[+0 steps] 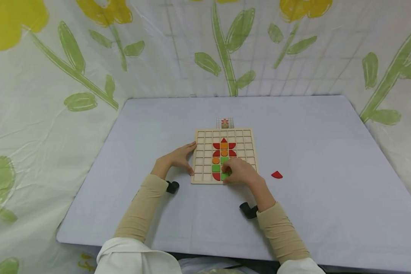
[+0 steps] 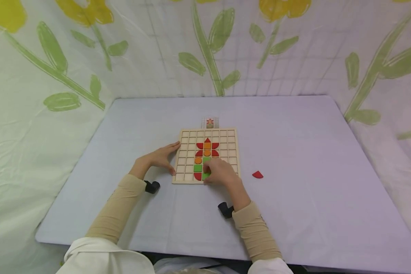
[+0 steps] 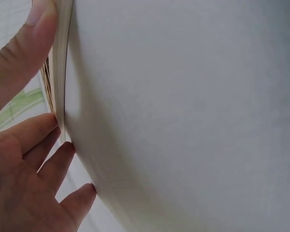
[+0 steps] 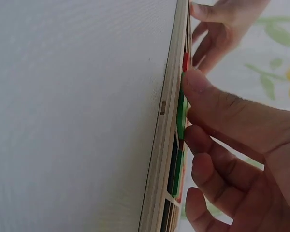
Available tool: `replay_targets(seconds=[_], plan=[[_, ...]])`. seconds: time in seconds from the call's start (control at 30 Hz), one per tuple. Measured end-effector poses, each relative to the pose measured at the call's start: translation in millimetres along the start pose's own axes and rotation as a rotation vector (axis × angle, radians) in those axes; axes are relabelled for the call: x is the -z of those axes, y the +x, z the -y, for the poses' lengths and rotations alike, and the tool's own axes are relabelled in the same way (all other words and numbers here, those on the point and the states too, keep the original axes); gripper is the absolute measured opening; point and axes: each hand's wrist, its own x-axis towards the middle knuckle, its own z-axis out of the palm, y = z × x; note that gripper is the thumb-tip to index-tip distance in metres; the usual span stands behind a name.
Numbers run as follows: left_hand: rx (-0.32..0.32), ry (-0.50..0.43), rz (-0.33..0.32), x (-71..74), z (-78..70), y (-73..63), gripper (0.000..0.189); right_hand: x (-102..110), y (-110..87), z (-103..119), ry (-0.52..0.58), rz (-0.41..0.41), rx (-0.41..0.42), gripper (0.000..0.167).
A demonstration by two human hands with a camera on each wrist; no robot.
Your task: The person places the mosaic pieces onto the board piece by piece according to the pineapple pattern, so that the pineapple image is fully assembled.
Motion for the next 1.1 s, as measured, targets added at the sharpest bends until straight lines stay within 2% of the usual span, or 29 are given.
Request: replay_targets(seconds=[0.17,0.33,0.47,0.57,0.67,0.83,0.97,1.1], plan=[[0.001,-0.02,-0.003,0.1,1.7,0.2,0.115,0,1.7,-1,0.014,0.006,0.012,0.016],[-0.025,-0.065,-0.012,0.6,4.3,-1.9,0.117,0,2.6,-3,0.023,0.006,0.023,0.014],[-0.011,-0.063,-0.01,-0.7,4.0,-0.8,0.114,8,-7.6,-14,0.09,-0.02,0.022,0.01],[-0.005,-0.044,-0.011,-1.5,2.4,-0.8,0.112,23,-23.5,-33,0.141,-0.058,-0.04,0.012],[-0.003,-0.039,-0.014,-2.7,2.0,-1.7,0.113,40,-42.5,-55,0.159,-0.097,-0.146,0.016],[-0.018,-0.037,-0.022,-4.0,2.2,-2.7,0.113,57,-73.3,-85,0.133,-0.13,-0.286,0.023],[-0.026,-0.035,-0.028,-3.2,1.5,-3.4,0.113,60,-88.1,-98,0.126,-0.089,-0.333,0.031],[-0.018,-0.043,-0.02,-3.6,1.9,-3.1,0.113,59,-91.7,-104,0.149,-0.068,-0.334,0.031]])
